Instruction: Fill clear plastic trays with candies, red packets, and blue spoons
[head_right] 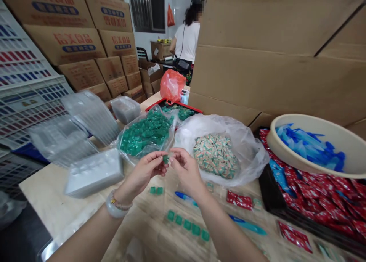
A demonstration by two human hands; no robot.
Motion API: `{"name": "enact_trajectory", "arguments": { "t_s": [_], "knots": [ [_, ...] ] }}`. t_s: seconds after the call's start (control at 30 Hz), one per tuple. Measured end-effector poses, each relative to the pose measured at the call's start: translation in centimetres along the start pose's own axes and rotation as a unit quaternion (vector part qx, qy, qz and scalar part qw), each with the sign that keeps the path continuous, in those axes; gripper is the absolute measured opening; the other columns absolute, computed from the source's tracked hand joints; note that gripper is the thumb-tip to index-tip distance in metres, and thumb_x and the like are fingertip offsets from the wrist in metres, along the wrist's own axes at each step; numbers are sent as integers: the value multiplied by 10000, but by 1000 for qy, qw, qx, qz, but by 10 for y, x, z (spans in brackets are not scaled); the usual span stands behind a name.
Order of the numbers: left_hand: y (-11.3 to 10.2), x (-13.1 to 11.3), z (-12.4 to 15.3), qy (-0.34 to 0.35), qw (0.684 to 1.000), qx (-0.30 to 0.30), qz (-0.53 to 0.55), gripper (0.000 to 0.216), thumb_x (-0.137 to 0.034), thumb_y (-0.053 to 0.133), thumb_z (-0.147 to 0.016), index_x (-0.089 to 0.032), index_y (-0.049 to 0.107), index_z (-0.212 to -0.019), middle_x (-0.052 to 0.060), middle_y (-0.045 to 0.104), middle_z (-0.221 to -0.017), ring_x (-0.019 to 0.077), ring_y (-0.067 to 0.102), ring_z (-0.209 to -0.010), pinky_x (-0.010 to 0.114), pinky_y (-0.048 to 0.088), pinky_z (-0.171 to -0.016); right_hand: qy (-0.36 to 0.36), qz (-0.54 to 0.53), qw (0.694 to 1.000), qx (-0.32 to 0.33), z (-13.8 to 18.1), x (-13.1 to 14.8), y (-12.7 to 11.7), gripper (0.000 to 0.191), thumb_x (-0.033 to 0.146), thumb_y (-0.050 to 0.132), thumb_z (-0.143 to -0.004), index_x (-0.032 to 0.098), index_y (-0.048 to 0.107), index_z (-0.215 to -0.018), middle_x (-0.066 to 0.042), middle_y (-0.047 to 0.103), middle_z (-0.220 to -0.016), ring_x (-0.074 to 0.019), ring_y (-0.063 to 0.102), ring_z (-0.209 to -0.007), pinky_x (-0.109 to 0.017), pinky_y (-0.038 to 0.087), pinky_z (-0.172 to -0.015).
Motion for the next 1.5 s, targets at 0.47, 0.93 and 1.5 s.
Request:
{"name": "enact_trajectory", "arguments": {
  "t_s": [0.47,0.93,1.5],
  "knots": [
    [-14,7,22,-18,998,57,8,189,-257,575,-687,-122,651,-795,45,598,-679,94,503,-553,219,405,-539,-128,278,948,81,10,29,26,161,212,404,-805,189,494,-673,-9,536,-609,-124,485,-574,-237,357,-534],
    [-17,7,35,-40,995,-24,85,117,-150,587,-606,-130,607,-720,-16,534,-533,71,479,-488,200,379,-517,169,-148,961,164,34,-4,42,300,462,533,-725,196,414,-656,76,413,-445,-61,337,-383,-185,251,-391],
    [-25,10,44,21,993,-62,-97,136,-236,514,-680,-116,568,-711,-19,512,-538,73,453,-478,201,371,-473,222,-222,927,204,41,-8,51,271,384,589,-692,176,425,-636,55,462,-483,-66,426,-409,-188,318,-405]
  ]
}}
Point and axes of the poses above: each hand's wrist, its own z-axis away from the middle knuckle, its own y-axis out of the palm, x = y × z, the point moved 5 cm from there along -z, towards the middle knuckle
